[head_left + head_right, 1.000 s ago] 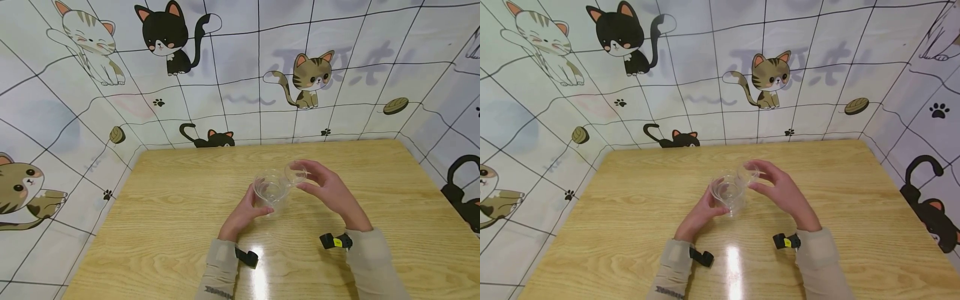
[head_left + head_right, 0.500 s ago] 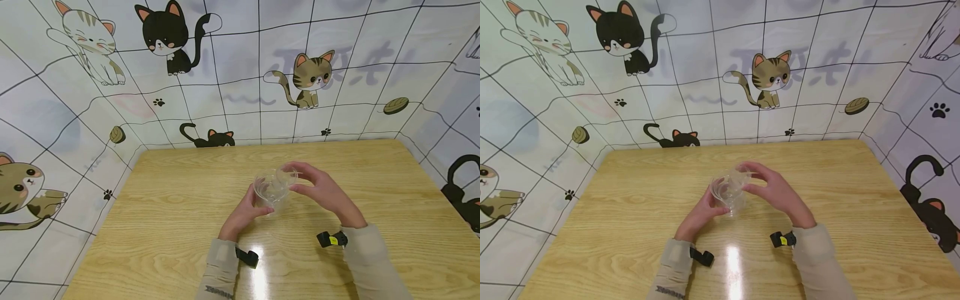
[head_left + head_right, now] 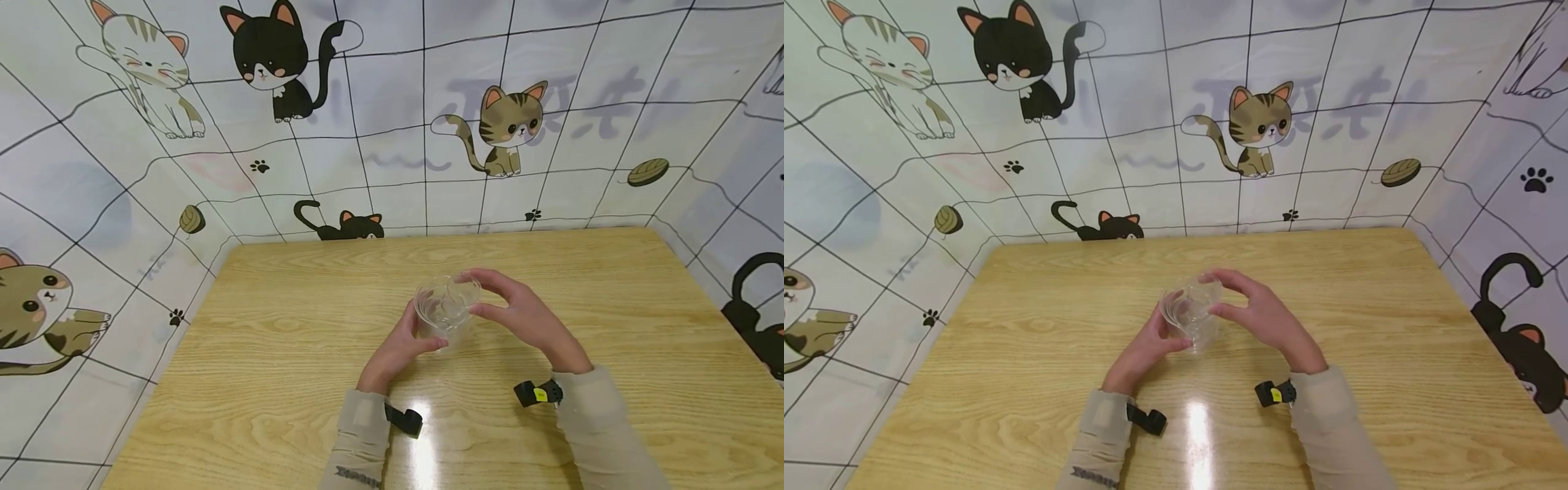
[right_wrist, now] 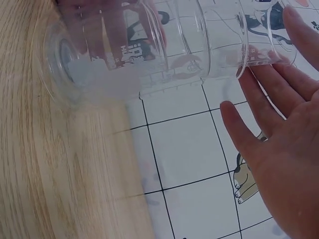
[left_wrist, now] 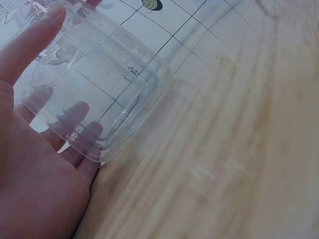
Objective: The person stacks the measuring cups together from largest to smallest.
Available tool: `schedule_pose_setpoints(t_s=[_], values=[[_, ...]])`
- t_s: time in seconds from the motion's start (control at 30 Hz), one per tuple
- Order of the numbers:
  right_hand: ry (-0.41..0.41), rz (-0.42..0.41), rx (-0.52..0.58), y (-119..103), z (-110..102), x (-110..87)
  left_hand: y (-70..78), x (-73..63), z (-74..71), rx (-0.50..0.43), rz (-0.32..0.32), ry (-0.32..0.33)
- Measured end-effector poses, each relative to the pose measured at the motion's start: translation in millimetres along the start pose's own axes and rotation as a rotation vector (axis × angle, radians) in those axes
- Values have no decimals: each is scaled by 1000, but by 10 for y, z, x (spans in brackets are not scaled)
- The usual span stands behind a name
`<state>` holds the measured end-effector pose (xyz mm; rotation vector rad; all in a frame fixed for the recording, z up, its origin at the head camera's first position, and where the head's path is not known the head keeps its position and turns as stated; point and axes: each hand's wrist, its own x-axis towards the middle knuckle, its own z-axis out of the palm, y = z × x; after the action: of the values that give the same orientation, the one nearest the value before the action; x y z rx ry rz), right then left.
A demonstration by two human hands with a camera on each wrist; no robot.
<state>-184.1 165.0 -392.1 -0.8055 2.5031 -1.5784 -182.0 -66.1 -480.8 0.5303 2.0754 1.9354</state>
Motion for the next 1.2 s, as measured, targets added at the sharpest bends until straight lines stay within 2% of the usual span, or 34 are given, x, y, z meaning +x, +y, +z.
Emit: schedule_pose_setpoints(t_s=[0.1,0.27,0.33,0.5,0.73,1.03,1.2], values=[[-2,0,-3,16,14,11,32,-7,-2,-12,-6,-5],[-17,0,0,52,32,34,202,-56,7,-22,-4,-25],[-20,0,5,68,38,44,176,-47,7,-15,4,-22],[-19,-7,10,120,62,63,-1,2,-3,11,0,2],[-32,-9,-2,113,84,73,-2,-2,-5,15,-8,5],[-46,10,0,-143,85,60,-12,-2,3,22,-14,18],[-49,-12,-50,-42,113,105,17,-5,7,15,-12,10]])
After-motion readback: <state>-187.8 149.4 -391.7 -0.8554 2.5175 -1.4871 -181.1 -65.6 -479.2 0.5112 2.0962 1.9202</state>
